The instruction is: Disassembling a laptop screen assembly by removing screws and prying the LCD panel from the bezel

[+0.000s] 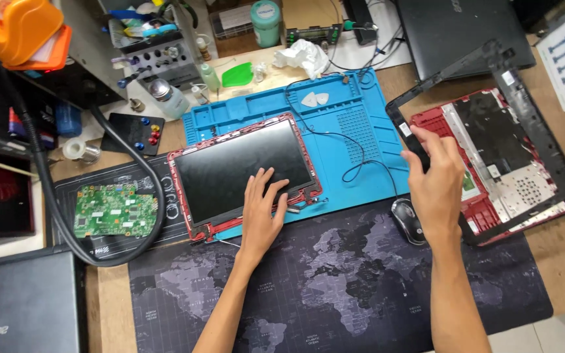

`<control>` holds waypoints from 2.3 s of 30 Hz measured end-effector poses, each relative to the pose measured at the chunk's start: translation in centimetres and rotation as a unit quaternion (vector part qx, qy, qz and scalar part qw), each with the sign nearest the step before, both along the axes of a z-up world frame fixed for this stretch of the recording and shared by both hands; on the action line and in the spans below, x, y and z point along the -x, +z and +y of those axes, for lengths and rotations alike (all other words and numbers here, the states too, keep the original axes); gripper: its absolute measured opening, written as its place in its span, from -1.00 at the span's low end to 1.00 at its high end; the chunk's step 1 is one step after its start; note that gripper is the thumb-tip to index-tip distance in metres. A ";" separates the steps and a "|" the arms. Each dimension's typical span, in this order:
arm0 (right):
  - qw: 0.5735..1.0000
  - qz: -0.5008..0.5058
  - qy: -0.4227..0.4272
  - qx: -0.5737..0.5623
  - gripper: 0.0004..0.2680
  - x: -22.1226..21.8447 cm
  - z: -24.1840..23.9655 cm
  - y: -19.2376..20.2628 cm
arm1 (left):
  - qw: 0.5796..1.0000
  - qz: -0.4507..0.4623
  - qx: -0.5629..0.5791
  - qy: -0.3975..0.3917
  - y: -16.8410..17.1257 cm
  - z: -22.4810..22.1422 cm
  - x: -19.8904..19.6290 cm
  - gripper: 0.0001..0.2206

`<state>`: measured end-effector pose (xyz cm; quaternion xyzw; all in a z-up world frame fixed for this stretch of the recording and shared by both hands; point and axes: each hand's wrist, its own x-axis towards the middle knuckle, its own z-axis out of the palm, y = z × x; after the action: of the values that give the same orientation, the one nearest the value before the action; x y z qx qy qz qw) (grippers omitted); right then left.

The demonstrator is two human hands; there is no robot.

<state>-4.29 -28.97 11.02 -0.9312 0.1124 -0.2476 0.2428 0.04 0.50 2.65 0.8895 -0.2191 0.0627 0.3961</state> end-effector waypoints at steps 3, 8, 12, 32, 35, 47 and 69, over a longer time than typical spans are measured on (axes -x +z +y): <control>0.999 0.023 0.041 0.002 -0.71 1.5 3.7 3.2 | 0.995 0.058 0.084 -0.007 -0.4 0.7 -0.5 -0.75; 0.986 0.057 0.152 0.025 -0.69 3.8 11.2 5.2 | 0.968 0.080 0.236 0.012 4.2 2.5 -1.3 -0.68; 0.934 0.038 0.353 0.050 -0.68 5.0 15.2 6.0 | 0.956 -0.077 0.281 0.044 4.1 5.6 -2.7 -0.28; 0.965 -0.189 0.177 0.043 -0.53 0.1 12.0 7.8 | 0.960 -0.020 0.241 0.139 7.5 15.5 -1.4 -0.87; 0.969 -0.140 0.199 -0.035 -0.58 -1.3 12.1 7.2 | 0.962 0.044 0.243 0.117 8.1 15.7 -1.2 -0.85; 0.967 0.046 0.211 -0.134 -0.59 -6.3 10.1 -0.4 | 0.941 0.197 0.259 0.098 4.2 16.4 -1.3 -0.83; 0.918 0.324 0.210 -0.088 -0.52 -8.8 8.6 -4.1 | 0.949 0.244 0.103 0.170 1.0 17.5 -1.2 -0.80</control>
<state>4.50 -20.37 6.93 -0.9376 0.0077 0.1354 0.3201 1.20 18.04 3.65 0.8561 0.0466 -0.0677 0.5102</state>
